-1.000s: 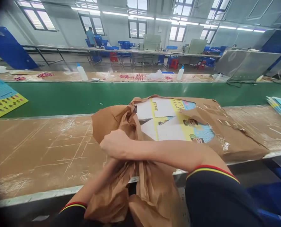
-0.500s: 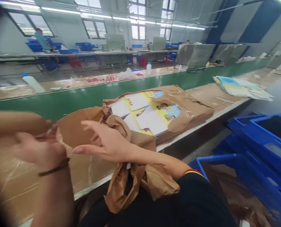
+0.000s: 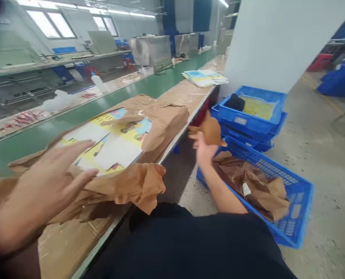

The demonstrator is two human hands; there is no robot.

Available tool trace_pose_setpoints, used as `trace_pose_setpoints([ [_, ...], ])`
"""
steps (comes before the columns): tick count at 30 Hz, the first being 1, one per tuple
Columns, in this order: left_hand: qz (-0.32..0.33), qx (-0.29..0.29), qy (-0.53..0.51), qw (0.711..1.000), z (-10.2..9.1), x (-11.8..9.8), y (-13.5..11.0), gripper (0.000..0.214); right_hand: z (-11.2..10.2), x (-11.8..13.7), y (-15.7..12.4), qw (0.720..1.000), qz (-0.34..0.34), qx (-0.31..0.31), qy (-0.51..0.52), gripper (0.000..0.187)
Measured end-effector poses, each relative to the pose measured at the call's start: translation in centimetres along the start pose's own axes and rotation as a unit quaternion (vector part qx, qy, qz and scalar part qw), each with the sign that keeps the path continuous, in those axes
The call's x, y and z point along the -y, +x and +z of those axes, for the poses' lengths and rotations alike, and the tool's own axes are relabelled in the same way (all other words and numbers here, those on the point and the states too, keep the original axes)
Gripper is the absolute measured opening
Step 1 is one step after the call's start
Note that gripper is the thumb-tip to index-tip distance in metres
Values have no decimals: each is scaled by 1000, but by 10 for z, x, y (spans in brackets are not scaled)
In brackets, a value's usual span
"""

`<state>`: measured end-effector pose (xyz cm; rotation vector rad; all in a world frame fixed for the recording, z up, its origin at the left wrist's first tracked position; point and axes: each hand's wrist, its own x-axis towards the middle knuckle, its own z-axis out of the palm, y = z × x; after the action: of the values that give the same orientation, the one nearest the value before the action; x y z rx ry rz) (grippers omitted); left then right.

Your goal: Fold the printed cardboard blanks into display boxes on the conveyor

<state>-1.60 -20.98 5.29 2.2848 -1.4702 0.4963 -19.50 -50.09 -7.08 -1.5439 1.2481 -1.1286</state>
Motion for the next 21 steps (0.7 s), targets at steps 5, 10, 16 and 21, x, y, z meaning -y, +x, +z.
trace_pose_setpoints([
  [5, -22, 246, 34, 968, 26, 2, -25, 66, -82, -83, 61, 951, 142, -101, -257, 39],
  [10, -28, 218, 113, 969, 41, -16, -52, 67, -37, -72, 80, 963, 39, -45, -264, 84],
  [16, 27, 166, 140, 976, 64, -9, -79, 41, 136, 72, 71, 816, -395, 208, -367, 75],
  [21, -4, 68, 157, 985, 82, -2, -155, 16, 204, 122, 66, 704, -346, 267, -559, 47],
])
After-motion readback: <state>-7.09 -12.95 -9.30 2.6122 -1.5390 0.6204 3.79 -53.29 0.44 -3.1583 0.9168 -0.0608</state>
